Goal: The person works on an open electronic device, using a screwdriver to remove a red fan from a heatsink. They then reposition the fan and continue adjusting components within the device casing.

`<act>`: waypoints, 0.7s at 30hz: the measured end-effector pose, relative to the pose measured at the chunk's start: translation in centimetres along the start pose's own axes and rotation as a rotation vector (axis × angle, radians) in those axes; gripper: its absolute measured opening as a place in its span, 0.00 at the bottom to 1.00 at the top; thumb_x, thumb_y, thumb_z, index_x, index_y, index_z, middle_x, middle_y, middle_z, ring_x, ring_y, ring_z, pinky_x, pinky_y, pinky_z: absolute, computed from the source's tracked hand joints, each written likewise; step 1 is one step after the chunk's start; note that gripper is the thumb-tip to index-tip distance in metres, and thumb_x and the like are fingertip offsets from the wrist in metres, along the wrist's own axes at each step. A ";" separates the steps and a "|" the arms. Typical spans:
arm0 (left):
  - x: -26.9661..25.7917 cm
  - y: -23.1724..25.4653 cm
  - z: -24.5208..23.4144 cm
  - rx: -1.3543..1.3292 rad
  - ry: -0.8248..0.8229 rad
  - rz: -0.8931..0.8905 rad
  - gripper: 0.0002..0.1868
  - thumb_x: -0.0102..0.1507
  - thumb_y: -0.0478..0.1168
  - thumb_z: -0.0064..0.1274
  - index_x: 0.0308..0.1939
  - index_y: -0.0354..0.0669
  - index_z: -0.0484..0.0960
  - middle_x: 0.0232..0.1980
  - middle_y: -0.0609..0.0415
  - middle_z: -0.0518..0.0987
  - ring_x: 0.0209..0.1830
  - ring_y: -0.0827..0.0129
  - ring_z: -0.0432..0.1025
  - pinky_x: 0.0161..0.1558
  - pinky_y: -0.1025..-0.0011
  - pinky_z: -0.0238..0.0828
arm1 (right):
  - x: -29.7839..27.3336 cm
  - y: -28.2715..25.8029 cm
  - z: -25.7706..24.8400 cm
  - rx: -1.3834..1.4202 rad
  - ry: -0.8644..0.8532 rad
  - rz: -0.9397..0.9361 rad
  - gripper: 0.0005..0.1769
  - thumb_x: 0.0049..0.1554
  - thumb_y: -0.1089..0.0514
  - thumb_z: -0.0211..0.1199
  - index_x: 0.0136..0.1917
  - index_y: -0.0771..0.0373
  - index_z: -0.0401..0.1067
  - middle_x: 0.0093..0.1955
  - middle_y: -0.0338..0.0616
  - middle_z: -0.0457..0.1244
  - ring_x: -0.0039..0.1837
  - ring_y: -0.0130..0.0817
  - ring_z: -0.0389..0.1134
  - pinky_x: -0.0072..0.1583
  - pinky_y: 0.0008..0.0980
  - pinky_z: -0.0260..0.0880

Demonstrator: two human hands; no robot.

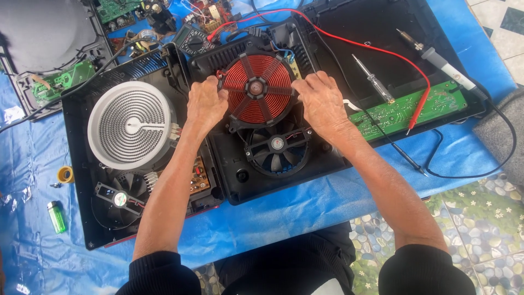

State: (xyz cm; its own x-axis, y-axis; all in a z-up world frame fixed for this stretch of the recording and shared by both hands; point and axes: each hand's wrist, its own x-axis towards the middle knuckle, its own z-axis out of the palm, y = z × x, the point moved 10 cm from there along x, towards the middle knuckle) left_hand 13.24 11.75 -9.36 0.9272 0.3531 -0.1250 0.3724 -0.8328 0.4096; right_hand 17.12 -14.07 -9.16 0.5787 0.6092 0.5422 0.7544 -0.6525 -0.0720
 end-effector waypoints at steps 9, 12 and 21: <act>-0.2 -0.7 0.2 -0.051 0.015 0.030 0.15 0.66 0.42 0.54 0.54 0.39 0.80 0.44 0.34 0.82 0.47 0.37 0.79 0.46 0.43 0.78 | 0.3 0.3 0.4 0.002 -0.095 0.005 0.11 0.55 0.56 0.71 0.51 0.49 0.73 0.40 0.36 0.61 0.48 0.36 0.66 0.49 0.32 0.69; 0.2 -1.4 0.4 -0.038 0.037 0.051 0.16 0.65 0.44 0.55 0.53 0.41 0.81 0.46 0.37 0.82 0.50 0.38 0.78 0.48 0.43 0.77 | 0.6 -0.1 0.0 -0.027 -0.103 -0.015 0.11 0.55 0.54 0.71 0.50 0.48 0.73 0.40 0.35 0.61 0.48 0.35 0.66 0.49 0.32 0.69; -1.8 -0.3 0.1 -0.148 0.137 0.276 0.10 0.63 0.38 0.57 0.43 0.34 0.80 0.36 0.40 0.79 0.40 0.39 0.79 0.40 0.46 0.78 | 0.3 -0.9 -2.9 0.148 -0.190 0.096 0.09 0.58 0.52 0.69 0.52 0.50 0.75 0.39 0.37 0.62 0.45 0.39 0.70 0.48 0.36 0.74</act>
State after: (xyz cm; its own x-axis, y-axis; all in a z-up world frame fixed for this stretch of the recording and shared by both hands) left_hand 11.50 11.31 -9.31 0.9745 0.1850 0.1271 0.0886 -0.8375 0.5391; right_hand 15.74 -14.61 -6.50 0.6872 0.6306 0.3606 0.7221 -0.6471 -0.2445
